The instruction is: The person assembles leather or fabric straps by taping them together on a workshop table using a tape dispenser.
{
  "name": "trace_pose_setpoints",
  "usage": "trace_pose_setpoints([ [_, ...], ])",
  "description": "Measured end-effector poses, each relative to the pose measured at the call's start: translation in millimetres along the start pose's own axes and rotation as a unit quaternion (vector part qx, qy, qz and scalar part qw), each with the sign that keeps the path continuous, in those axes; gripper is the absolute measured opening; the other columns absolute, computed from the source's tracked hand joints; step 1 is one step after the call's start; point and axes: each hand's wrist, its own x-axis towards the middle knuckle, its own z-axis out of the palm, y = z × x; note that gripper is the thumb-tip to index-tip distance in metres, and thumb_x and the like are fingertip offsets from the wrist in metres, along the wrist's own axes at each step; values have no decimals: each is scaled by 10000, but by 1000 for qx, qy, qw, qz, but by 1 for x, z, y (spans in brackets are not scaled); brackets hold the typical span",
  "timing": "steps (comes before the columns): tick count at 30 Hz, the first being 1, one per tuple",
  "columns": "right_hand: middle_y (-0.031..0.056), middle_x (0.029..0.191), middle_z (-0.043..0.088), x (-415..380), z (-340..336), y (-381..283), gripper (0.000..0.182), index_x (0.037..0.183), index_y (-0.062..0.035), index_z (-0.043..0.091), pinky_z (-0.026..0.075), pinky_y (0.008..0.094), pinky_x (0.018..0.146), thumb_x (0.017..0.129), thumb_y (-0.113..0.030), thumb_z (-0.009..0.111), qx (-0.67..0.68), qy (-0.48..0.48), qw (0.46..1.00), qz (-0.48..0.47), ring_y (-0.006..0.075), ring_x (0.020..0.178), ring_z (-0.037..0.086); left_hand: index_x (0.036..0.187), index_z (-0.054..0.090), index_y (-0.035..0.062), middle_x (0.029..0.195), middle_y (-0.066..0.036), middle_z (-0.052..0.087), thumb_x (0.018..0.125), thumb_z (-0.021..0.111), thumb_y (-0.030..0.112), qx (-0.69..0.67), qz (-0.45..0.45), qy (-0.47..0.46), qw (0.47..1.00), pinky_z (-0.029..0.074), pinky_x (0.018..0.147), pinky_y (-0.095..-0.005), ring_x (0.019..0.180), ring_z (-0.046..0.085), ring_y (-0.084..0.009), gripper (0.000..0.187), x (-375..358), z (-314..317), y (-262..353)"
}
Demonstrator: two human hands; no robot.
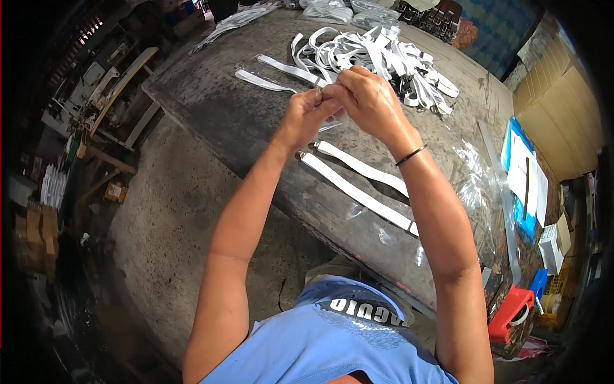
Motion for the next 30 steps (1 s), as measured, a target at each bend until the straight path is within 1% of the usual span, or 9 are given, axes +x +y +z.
trace_pose_setpoints([
  [5, 147, 828, 601, 6, 3, -2, 206, 821, -43, 624, 486, 450, 704, 892, -230, 578, 96, 5, 995, -34, 369, 818, 614, 979, 689, 6, 870, -20, 687, 922, 683, 244, 20, -17, 17, 1000, 526, 749, -244, 815, 635, -82, 244, -2, -8, 9],
  [11, 146, 838, 595, 3, 16, 0, 191, 848, -48, 625, 493, 450, 717, 883, -231, 586, -5, 30, 1000, 2, 361, 837, 611, 1000, 682, 5, 882, -39, 691, 909, 699, 276, 16, -16, 19, 1000, 546, 753, -256, 823, 652, -97, 287, -2, -11, 0],
  [18, 149, 847, 608, 1, 24, 3, 207, 835, -33, 613, 498, 444, 724, 893, -230, 591, 138, 30, 990, -13, 366, 847, 619, 989, 678, 2, 875, -45, 680, 912, 691, 287, 65, -32, 23, 997, 552, 774, -249, 842, 645, -103, 295, -4, -22, -2],
  [21, 154, 923, 626, 2, 23, 2, 244, 867, -23, 622, 500, 425, 753, 915, -256, 566, 65, 0, 997, 36, 357, 879, 622, 945, 673, 9, 849, -36, 675, 919, 683, 280, 22, -22, 45, 999, 544, 753, -249, 833, 643, -103, 272, -6, -13, -4],
  [24, 189, 1022, 620, 4, 17, -1, 313, 954, -14, 638, 483, 433, 822, 940, -309, 533, 22, -88, 989, 118, 359, 965, 604, 901, 663, 14, 808, -21, 662, 935, 663, 242, 57, 12, 59, 997, 526, 701, -245, 775, 625, -92, 230, -5, -14, -6],
  [26, 226, 1110, 595, -4, 25, 27, 414, 1052, -6, 640, 457, 453, 894, 951, -388, 518, 110, -25, 982, 154, 366, 1060, 570, 885, 662, 27, 789, -17, 659, 951, 633, 179, 75, 43, 119, 989, 503, 657, -239, 715, 597, -80, 168, 5, -42, -15],
  [27, 232, 1164, 577, -19, 34, 48, 476, 1117, -9, 637, 442, 473, 935, 942, -439, 534, 104, -3, 981, 162, 388, 1118, 543, 876, 659, 41, 775, -20, 655, 957, 602, 122, 87, 100, 178, 975, 481, 629, -231, 673, 571, -81, 129, 5, -57, -5],
  [29, 223, 1216, 562, -57, 53, 83, 486, 1152, -29, 641, 443, 469, 962, 933, -453, 550, -49, -85, 981, 165, 401, 1146, 535, 869, 645, 55, 784, -46, 671, 958, 595, 189, 31, 122, 329, 936, 500, 649, -254, 685, 600, -112, 168, 7, -105, 17],
  [30, 224, 1209, 564, -81, 66, 94, 426, 1163, -50, 647, 459, 472, 952, 933, -400, 567, -53, -110, 979, 165, 410, 1134, 541, 859, 637, 63, 812, -74, 687, 963, 583, 215, 36, 145, 382, 912, 510, 652, -274, 700, 623, -133, 192, 4, -133, 33],
])
